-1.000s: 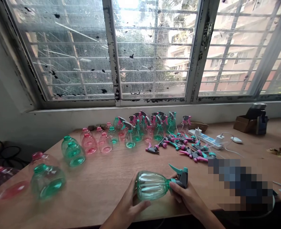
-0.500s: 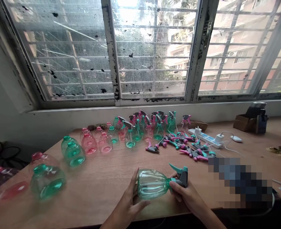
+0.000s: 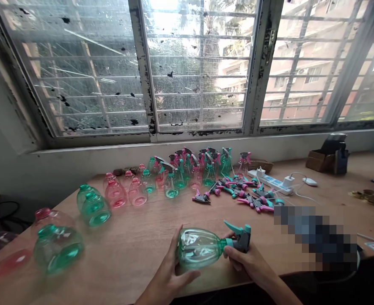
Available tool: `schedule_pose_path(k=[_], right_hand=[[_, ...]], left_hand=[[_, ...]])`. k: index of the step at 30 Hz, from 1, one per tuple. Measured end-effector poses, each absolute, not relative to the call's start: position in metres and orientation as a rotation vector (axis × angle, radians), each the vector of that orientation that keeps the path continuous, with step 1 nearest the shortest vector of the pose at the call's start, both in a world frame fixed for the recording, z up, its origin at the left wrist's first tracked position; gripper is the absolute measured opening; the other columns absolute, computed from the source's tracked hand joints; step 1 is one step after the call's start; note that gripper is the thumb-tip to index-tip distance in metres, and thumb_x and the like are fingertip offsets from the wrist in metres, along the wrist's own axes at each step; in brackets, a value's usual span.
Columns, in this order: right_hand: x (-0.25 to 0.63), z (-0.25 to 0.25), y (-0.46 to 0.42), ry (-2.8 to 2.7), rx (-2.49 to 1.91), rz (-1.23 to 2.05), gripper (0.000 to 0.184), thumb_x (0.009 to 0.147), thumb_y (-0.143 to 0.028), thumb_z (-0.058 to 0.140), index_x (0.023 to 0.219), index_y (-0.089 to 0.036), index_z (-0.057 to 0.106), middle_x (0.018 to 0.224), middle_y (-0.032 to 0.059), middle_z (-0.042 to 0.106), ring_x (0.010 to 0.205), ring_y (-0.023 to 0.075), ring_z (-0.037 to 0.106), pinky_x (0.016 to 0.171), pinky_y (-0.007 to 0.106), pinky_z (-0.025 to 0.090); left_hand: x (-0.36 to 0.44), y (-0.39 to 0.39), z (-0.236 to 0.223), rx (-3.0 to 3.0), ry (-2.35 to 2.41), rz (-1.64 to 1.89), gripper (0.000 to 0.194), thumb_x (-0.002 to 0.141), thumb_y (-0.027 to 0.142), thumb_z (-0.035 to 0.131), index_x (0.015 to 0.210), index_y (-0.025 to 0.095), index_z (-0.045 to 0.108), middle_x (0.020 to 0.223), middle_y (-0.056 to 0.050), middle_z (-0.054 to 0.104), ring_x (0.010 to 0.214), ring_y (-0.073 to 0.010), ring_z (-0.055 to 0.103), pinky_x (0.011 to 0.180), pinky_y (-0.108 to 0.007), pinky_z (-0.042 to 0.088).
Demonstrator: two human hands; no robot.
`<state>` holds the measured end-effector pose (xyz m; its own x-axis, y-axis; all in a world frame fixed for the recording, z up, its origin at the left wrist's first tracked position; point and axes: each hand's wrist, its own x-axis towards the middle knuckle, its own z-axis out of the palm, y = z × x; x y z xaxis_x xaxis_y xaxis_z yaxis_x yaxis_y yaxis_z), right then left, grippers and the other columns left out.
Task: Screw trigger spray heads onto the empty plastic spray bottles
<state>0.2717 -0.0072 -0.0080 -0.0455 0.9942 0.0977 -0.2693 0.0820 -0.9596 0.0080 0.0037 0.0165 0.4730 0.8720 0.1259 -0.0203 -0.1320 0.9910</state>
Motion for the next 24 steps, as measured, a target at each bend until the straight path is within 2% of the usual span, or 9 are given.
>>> schedule_pose_path(k=[3,7,11,12,14,18,21,24], right_hand=[[0.271,-0.009,-0.009,-1.100,-0.919,1.276,0.047,0.075,-0.052,0.087,0.096,-0.019,0.061,0.064,-0.0005,0.071,0.040,0.0081,0.043,0.043,0.023,0.028],[0.272,-0.013,-0.009,-1.130,-0.931,1.285,0.044,0.082,-0.054,0.080,0.100,-0.021,0.057,0.064,-0.0010,0.071,0.039,0.0099,0.048,0.041,0.023,0.031],[0.273,-0.013,-0.009,-1.118,-0.943,1.263,0.045,0.079,-0.052,0.084,0.098,-0.020,0.059,0.065,-0.0004,0.071,0.043,0.0107,0.052,0.044,0.023,0.035],[0.273,-0.013,-0.010,-1.115,-0.953,1.263,0.046,0.077,-0.052,0.085,0.098,-0.020,0.060,0.065,-0.0002,0.071,0.044,0.0108,0.052,0.045,0.023,0.036],[0.274,-0.013,-0.010,-1.115,-0.975,1.268,0.047,0.076,-0.053,0.086,0.098,-0.020,0.061,0.066,0.0001,0.072,0.044,0.0112,0.052,0.045,0.024,0.037],[0.274,-0.016,-0.008,-1.134,-0.990,1.270,0.048,0.078,-0.056,0.083,0.100,-0.021,0.059,0.065,-0.0009,0.070,0.041,0.0115,0.051,0.043,0.024,0.036],[0.274,-0.015,-0.006,-1.137,-0.980,1.291,0.047,0.080,-0.057,0.080,0.100,-0.021,0.058,0.064,-0.0012,0.069,0.041,0.0116,0.050,0.042,0.024,0.035],[0.273,-0.011,-0.007,-1.137,-0.979,1.297,0.043,0.082,-0.054,0.080,0.099,-0.021,0.058,0.063,-0.0014,0.068,0.042,0.0119,0.050,0.042,0.025,0.036]], left_hand=[[0.007,0.005,0.014,1.546,0.784,0.919,0.109,0.085,0.033,0.079,0.164,0.029,0.004,0.170,-0.009,0.029,0.158,-0.0334,0.022,0.130,-0.047,0.019],[0.007,0.004,0.013,1.558,0.812,0.893,0.107,0.085,0.027,0.077,0.164,0.031,0.004,0.174,-0.007,0.018,0.159,-0.0325,0.018,0.130,-0.048,0.011],[0.009,0.001,0.018,1.449,0.713,0.902,0.123,0.079,0.038,0.086,0.164,0.032,-0.003,0.171,-0.013,0.026,0.154,-0.0373,0.030,0.128,-0.054,0.018],[0.009,0.000,0.020,1.411,0.700,0.904,0.125,0.077,0.041,0.087,0.164,0.031,-0.003,0.170,-0.014,0.027,0.154,-0.0384,0.031,0.127,-0.055,0.021],[0.011,-0.003,0.027,1.383,0.713,0.901,0.118,0.078,0.045,0.086,0.164,0.027,0.008,0.167,-0.017,0.033,0.154,-0.0386,0.031,0.127,-0.055,0.023],[0.013,-0.005,0.033,1.347,0.709,0.909,0.106,0.076,0.043,0.089,0.159,0.026,0.026,0.154,-0.017,0.052,0.149,-0.0390,0.040,0.125,-0.057,0.027],[0.013,-0.004,0.029,1.344,0.681,0.919,0.104,0.074,0.041,0.091,0.156,0.026,0.030,0.152,-0.017,0.053,0.147,-0.0392,0.043,0.123,-0.056,0.032],[0.012,-0.003,0.026,1.343,0.674,0.938,0.109,0.075,0.038,0.091,0.160,0.029,0.023,0.154,-0.016,0.051,0.145,-0.0371,0.047,0.122,-0.053,0.034]])
